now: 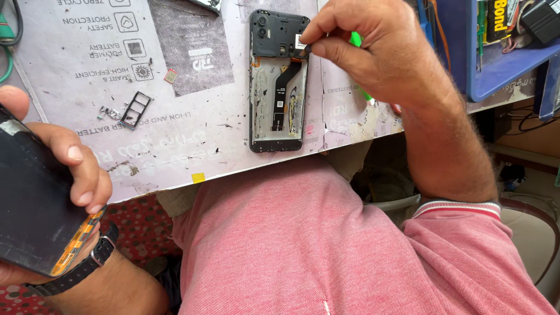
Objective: The person uses a green plastic pry tool to separate the back cover of a disassembled smartphone. They then remove the camera module from the back cover and place it onto the main chassis. Finally, they reattach the camera module to the back cover and align the cover with the phone body.
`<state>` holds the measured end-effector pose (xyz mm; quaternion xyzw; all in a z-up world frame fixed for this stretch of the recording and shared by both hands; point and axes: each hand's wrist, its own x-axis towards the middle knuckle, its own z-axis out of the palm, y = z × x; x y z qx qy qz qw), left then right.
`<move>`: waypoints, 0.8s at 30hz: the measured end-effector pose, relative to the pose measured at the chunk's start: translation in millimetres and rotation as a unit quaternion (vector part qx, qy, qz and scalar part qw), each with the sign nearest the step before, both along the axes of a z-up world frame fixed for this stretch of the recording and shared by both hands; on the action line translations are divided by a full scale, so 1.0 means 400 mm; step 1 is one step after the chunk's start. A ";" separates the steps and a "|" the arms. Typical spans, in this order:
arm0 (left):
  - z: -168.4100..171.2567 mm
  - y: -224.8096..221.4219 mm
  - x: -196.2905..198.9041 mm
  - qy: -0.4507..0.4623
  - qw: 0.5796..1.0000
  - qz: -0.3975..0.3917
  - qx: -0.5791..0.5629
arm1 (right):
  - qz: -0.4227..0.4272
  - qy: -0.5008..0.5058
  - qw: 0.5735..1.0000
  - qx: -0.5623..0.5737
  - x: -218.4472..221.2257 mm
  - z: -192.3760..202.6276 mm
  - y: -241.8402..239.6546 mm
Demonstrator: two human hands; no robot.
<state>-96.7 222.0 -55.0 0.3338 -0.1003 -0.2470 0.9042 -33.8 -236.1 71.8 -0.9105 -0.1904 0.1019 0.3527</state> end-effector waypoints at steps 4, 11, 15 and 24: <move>-0.003 0.003 -0.004 -0.022 1.000 -0.010 -0.004 | 0.006 0.023 0.999 0.031 -0.005 -0.019 0.005; -0.021 0.023 -0.007 0.006 1.000 -0.007 -0.020 | 0.022 0.048 0.998 0.045 0.013 -0.017 0.017; -0.047 0.037 -0.027 0.128 0.991 0.029 -0.009 | 0.033 0.053 0.998 -0.004 0.035 -0.016 0.011; -0.033 0.019 -0.017 0.073 0.997 0.022 -0.014 | 0.092 0.108 0.981 -0.133 0.100 0.019 0.046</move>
